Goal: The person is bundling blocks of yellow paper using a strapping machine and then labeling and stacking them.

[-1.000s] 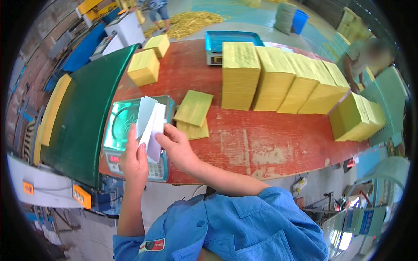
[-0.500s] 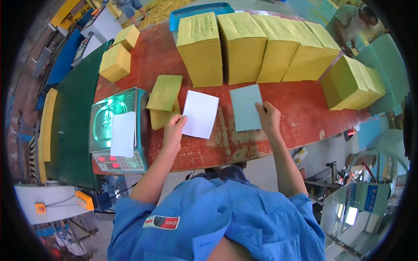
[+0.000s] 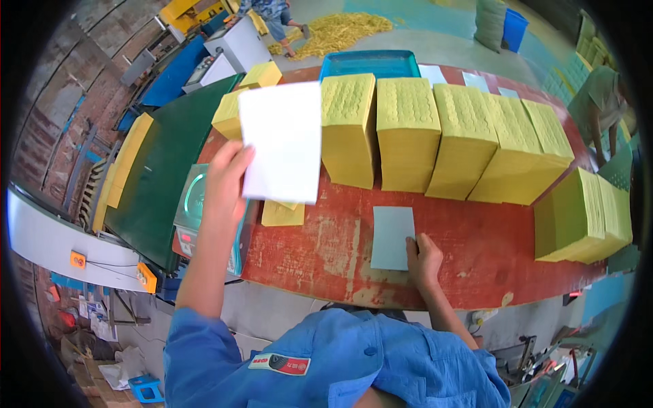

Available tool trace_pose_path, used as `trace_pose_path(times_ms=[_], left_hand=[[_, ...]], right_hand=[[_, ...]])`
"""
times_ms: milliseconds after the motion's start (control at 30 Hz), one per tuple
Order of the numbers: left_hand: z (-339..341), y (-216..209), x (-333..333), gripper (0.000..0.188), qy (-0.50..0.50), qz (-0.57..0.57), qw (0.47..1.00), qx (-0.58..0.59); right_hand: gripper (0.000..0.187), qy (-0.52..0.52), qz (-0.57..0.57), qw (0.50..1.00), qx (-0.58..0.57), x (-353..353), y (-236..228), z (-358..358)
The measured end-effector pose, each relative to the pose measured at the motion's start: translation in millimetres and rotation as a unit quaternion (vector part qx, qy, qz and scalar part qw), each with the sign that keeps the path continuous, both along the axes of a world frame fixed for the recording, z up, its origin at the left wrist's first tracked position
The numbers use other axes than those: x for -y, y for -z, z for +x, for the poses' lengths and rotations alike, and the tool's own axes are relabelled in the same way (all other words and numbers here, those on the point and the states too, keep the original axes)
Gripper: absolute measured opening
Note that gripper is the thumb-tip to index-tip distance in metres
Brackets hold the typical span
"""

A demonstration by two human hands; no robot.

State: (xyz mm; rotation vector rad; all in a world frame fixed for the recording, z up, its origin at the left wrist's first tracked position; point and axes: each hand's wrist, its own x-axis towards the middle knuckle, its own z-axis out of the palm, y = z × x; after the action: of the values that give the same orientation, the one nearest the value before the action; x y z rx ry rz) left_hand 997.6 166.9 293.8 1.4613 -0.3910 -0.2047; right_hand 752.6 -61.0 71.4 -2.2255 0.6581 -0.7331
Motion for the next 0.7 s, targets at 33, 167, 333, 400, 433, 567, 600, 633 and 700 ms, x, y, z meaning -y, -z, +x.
trace_pose_path(times_ms=[33,167,333,400,433,567,600,633,700], left_hand=[[19,-8,14,0.014,0.001,0.004,1.000,-0.004],[102,9,81,0.015,0.035,0.050,0.998,-0.019],[141,34,126,0.014,-0.002,0.114,0.993,-0.029],[145,39,132,0.016,-0.012,0.153,0.988,-0.013],[147,42,132,0.016,-0.010,0.153,0.988,-0.011],[148,48,131,0.017,-0.040,0.214,0.975,0.046],[145,48,131,0.018,-0.042,0.230,0.970,0.060],[144,48,132,0.018,-0.043,0.230,0.970,0.058],[143,46,134,0.019,-0.066,0.289,0.949,0.110]], right_hand=[[0.026,-0.007,0.004,1.000,-0.001,-2,-1,3],[0.025,-0.024,0.021,0.999,0.010,0,0,5],[0.024,-0.020,0.030,0.999,0.022,7,0,3],[0.028,-0.016,0.037,0.997,0.063,8,1,5],[0.028,-0.014,0.038,0.997,0.065,8,1,5],[0.029,-0.018,0.026,0.998,0.062,7,1,7],[0.029,-0.019,0.023,0.998,0.060,6,1,6],[0.029,-0.020,0.023,0.998,0.058,6,0,6],[0.029,-0.018,0.026,0.998,0.060,6,-2,6]])
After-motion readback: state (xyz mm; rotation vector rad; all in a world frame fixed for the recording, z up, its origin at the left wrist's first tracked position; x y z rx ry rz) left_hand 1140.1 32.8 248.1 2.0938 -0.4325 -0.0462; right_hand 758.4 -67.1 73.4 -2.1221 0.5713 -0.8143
